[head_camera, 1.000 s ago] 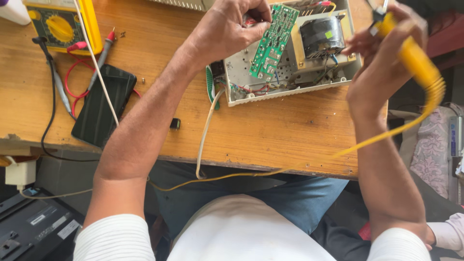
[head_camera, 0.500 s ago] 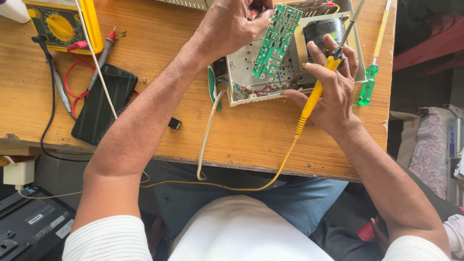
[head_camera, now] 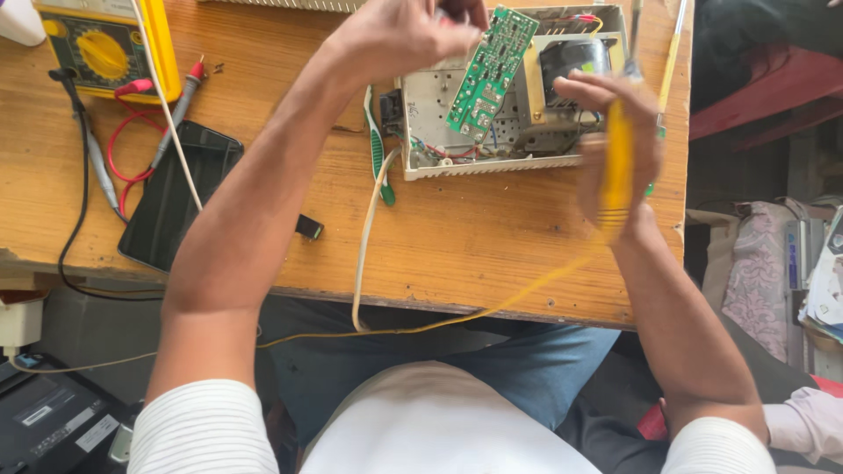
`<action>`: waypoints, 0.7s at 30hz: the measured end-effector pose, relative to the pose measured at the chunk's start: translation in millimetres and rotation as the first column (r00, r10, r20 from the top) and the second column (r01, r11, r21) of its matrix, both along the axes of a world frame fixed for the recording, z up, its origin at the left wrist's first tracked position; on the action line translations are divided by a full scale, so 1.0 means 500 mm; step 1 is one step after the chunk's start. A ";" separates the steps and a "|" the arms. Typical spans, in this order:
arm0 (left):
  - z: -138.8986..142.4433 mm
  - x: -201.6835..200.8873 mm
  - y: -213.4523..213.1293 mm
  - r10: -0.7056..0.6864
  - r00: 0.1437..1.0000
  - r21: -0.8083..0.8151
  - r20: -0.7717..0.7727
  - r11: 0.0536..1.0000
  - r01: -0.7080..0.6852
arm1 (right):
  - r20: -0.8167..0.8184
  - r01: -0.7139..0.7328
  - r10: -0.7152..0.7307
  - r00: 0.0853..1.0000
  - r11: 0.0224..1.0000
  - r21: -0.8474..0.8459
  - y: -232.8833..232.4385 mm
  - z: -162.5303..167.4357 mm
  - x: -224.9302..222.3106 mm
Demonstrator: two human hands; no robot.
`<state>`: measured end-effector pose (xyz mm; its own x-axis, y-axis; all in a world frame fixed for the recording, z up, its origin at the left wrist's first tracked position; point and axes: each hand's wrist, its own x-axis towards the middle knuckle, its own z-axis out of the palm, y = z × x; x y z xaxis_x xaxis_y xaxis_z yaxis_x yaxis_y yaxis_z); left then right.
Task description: The person uses a soldering iron to apply solder to multiple points on a green circuit board held in the left hand. The board is positioned over an open electronic device housing on a wooden workbench. The person repeatedly heats and solders different joints on the board throughout the clip.
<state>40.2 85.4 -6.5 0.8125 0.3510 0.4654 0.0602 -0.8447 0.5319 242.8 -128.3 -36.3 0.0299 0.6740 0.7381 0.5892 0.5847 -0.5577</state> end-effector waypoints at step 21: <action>0.004 -0.031 -0.097 -0.157 0.986 -0.387 0.053 0.907 0.165 | -0.070 -0.028 0.012 0.997 0.969 -0.244 0.037 0.014 -0.081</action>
